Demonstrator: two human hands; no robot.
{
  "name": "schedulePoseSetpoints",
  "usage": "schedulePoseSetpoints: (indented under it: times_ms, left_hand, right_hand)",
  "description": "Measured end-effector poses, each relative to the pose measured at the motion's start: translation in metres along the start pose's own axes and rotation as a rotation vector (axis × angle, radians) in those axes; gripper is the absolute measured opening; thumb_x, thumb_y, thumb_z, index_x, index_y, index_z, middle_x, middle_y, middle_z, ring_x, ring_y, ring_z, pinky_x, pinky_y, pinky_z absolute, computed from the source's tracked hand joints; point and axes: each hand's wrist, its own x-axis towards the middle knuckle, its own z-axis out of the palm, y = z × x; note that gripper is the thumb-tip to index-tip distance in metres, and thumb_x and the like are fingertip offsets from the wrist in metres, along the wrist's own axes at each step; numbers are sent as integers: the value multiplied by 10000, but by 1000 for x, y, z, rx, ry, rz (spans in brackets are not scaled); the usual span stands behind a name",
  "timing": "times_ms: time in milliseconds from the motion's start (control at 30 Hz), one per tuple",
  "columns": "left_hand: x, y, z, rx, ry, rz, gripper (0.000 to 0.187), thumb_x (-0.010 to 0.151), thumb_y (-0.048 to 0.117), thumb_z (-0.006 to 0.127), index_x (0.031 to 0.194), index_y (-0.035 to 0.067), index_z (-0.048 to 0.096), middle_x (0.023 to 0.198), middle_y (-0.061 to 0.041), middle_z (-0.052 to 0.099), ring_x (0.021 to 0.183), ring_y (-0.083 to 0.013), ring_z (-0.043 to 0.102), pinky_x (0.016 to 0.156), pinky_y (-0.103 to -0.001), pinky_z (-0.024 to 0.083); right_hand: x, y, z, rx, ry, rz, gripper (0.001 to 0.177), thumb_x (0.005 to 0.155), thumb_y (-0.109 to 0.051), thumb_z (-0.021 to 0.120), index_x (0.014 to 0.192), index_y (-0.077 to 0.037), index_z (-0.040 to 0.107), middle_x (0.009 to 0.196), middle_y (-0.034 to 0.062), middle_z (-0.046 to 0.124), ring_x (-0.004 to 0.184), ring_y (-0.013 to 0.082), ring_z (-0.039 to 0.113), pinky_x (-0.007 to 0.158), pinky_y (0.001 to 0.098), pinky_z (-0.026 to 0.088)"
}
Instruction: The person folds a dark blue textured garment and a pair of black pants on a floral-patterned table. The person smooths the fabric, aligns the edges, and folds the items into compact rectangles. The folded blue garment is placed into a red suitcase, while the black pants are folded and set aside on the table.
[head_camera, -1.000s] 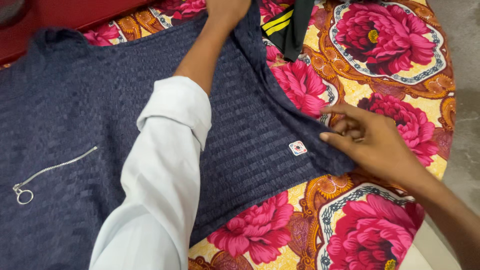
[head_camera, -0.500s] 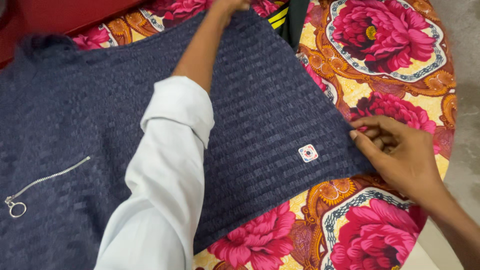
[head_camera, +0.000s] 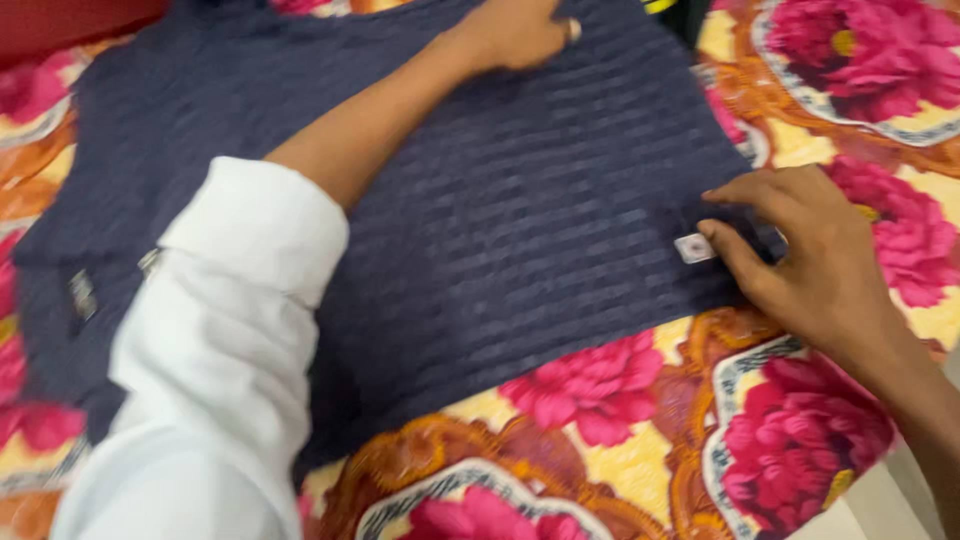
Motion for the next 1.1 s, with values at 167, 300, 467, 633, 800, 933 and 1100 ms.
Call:
schedulePoseSetpoints:
  times_ms: [167, 300, 467, 633, 800, 933, 1100]
  left_hand:
    - [-173, 96, -117, -27, -163, -58, 372, 967, 227, 696, 1279, 47, 606, 1344, -154, 628, 1269, -354, 595, 1042, -466, 487]
    - [-295, 115, -155, 92, -80, -66, 471, 937, 252, 734, 1328, 34, 587, 1467, -204, 532, 1391, -390, 463, 1117, -494, 394]
    - [-400, 142, -156, 165, 103, -193, 456, 1049, 260, 664, 1432, 35, 563, 1571, -219, 452, 1470, -392, 396, 1181, -514, 320]
    - [-448, 170, -173, 145, 122, -200, 435, 1069, 278, 659, 1420, 35, 578, 1562, -212, 469, 1465, -383, 426, 1195, -497, 338]
    - [-468, 232, -204, 18, 210, -162, 341, 1075, 282, 683, 1316, 48, 619, 1463, -150, 568, 1399, -346, 533, 1185, -463, 424]
    - [-473, 293, -221, 18, 100, -143, 470, 900, 328, 766, 1231, 24, 630, 1307, -167, 587, 1221, -357, 563, 1007, -480, 455]
    - [-481, 312, -217, 150, 106, -219, 381, 795, 201, 787, 1136, 59, 693, 1200, -156, 612, 1092, -350, 609, 874, -429, 531]
  right_hand:
    - [17, -55, 28, 12, -198, -339, 305, 875, -223, 723, 1139, -72, 708, 1273, 99, 677, 1180, 299, 611, 1009, 418, 485]
    - [23, -96, 52, 52, -233, -461, 410, 904, -259, 676, 1276, -87, 658, 1398, 117, 617, 1299, 321, 555, 1065, 452, 434]
    - [29, -144, 87, 96, -283, -620, 517, 1015, -337, 527, 1481, -111, 515, 1583, 152, 463, 1457, 342, 423, 1147, 540, 298]
    - [34, -175, 113, 85, -366, -647, 561, 1035, -388, 462, 1533, -129, 460, 1644, 154, 380, 1522, 337, 313, 1163, 594, 208]
    - [21, -169, 95, 109, -402, -641, 568, 1016, -396, 474, 1518, -129, 465, 1639, 146, 383, 1533, 328, 303, 1176, 576, 198]
    - [1, -154, 68, 151, -454, -667, 584, 941, -430, 542, 1438, -124, 536, 1600, 135, 420, 1496, 310, 345, 1163, 547, 217]
    - [-15, -134, 64, 32, -332, -689, 324, 882, -276, 649, 1166, -134, 712, 1398, 63, 648, 1334, 262, 558, 1102, 450, 369]
